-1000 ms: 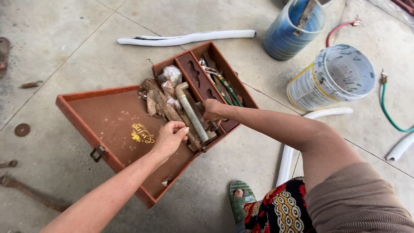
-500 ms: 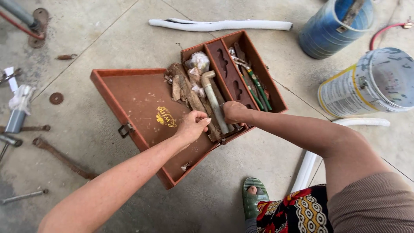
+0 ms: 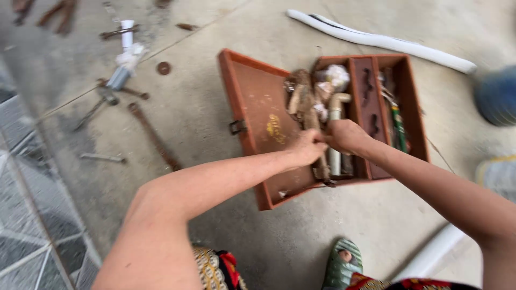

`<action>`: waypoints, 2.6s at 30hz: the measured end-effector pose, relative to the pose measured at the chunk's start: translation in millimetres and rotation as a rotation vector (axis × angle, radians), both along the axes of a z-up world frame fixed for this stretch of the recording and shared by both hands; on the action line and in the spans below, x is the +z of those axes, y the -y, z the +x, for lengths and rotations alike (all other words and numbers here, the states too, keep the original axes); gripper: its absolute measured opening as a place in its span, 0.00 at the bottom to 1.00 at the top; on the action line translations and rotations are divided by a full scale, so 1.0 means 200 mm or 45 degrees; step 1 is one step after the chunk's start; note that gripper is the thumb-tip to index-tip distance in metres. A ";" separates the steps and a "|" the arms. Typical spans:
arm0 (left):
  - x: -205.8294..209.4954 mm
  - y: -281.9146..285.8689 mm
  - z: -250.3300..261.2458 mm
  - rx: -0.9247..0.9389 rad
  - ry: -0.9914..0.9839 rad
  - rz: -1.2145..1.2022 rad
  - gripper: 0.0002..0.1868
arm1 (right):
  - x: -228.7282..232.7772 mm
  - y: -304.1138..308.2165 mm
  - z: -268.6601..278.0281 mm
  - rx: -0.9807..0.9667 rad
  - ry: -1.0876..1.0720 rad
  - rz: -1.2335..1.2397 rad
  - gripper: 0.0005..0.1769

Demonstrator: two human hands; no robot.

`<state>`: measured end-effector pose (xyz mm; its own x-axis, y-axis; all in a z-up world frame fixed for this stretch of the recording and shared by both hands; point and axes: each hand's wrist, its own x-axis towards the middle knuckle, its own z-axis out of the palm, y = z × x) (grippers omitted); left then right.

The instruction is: Organizing various mechanical tools into a wooden toolbox while sitting on the floor.

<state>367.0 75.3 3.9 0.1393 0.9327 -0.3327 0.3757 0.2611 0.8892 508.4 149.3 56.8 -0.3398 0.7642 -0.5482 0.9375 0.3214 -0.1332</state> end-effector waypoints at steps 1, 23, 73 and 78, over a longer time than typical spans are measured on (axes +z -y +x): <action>0.05 0.00 -0.02 0.071 -0.026 0.000 0.15 | -0.03 0.00 -0.02 0.071 -0.026 0.000 0.25; 0.29 -0.01 -0.44 0.091 0.055 0.105 0.14 | 0.26 0.02 -0.42 0.082 -0.323 0.105 0.11; -0.74 -0.08 -2.88 0.793 -1.378 0.394 0.26 | 0.08 0.10 -1.73 0.715 -0.726 0.000 0.35; -0.67 -0.16 -2.91 0.833 -1.269 0.169 0.35 | 0.09 0.10 -1.75 0.686 -0.817 -0.048 0.33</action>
<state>-214.5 107.5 -129.2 -0.6381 0.7658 0.0792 0.7445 0.5875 0.3171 158.3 130.2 74.5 -0.9080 0.3927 -0.1461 0.3956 0.6884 -0.6080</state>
